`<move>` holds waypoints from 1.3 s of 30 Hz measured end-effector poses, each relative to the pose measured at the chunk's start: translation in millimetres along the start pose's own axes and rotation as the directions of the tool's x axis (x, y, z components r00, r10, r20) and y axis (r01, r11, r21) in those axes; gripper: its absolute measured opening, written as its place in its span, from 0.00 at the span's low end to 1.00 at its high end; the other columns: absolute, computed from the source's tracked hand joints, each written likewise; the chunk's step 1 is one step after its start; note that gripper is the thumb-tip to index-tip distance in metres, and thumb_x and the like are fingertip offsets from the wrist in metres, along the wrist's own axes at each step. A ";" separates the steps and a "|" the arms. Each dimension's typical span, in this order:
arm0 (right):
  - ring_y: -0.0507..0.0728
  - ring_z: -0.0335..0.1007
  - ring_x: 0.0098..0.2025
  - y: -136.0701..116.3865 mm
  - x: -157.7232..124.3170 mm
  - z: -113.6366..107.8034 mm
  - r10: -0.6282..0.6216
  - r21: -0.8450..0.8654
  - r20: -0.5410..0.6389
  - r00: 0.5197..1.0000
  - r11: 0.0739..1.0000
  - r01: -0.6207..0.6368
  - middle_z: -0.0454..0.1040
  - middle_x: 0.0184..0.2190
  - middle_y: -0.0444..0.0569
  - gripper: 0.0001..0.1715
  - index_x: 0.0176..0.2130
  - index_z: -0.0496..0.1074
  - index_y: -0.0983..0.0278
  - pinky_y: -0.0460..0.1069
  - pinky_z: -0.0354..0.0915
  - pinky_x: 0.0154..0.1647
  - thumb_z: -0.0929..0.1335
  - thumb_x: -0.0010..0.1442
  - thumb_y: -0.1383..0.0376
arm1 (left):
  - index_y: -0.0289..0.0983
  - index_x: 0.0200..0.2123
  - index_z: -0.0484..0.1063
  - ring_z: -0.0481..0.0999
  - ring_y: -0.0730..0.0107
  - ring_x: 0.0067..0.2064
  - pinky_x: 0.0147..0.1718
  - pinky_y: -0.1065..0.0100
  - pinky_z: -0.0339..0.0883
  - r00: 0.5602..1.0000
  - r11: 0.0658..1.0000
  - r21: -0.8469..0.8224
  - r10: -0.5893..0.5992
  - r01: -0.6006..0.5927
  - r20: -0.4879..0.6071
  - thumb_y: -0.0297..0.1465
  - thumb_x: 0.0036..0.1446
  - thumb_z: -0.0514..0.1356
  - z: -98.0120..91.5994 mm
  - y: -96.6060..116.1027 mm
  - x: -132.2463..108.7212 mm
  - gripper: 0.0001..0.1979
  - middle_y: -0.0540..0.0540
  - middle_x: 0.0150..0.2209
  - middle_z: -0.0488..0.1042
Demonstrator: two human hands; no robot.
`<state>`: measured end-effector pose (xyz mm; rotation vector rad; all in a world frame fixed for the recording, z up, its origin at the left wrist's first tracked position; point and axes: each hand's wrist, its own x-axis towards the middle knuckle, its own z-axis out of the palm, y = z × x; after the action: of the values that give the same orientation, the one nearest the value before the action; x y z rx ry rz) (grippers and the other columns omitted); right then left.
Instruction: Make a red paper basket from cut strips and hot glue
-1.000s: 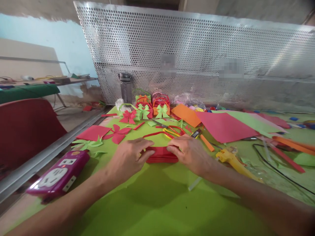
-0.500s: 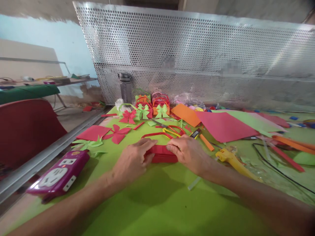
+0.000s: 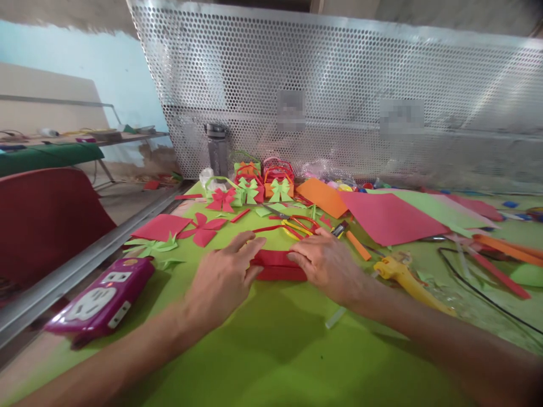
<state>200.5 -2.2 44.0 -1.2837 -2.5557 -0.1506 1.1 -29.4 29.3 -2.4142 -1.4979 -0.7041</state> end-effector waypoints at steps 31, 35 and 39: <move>0.53 0.67 0.29 -5.9 -2.8 -0.8 0.012 0.020 -0.003 1.000 1.000 -0.012 0.77 0.27 0.47 0.16 0.30 0.73 0.65 0.52 0.52 0.44 0.60 0.65 0.65 | 0.36 0.29 0.72 0.72 0.73 0.22 0.21 0.72 0.56 0.996 0.996 -0.056 0.076 -0.073 0.037 0.26 0.59 0.50 18.8 17.7 -4.8 0.12 0.49 0.23 0.76; 0.53 0.67 0.28 -8.8 -2.7 -2.0 0.002 0.017 0.005 1.000 1.000 -0.002 0.76 0.26 0.47 0.16 0.30 0.73 0.65 0.53 0.53 0.45 0.60 0.65 0.66 | 0.36 0.24 0.69 0.70 0.73 0.21 0.20 0.72 0.53 0.994 0.994 0.027 0.101 -0.102 0.030 0.25 0.59 0.51 21.5 18.4 -4.7 0.13 0.50 0.21 0.74; 0.53 0.68 0.28 -9.4 -2.9 -6.0 0.038 0.046 0.062 0.997 0.998 -0.041 0.76 0.25 0.47 0.14 0.34 0.73 0.64 0.52 0.56 0.43 0.60 0.64 0.68 | 0.36 0.27 0.70 0.71 0.71 0.22 0.20 0.71 0.54 0.990 0.989 0.075 0.124 -0.129 0.073 0.24 0.58 0.52 23.7 20.4 -4.3 0.10 0.50 0.23 0.75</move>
<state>195.8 -11.4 49.2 -1.3398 -2.5666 -0.0430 24.4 -32.1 8.0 -2.4695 -1.3550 -0.5315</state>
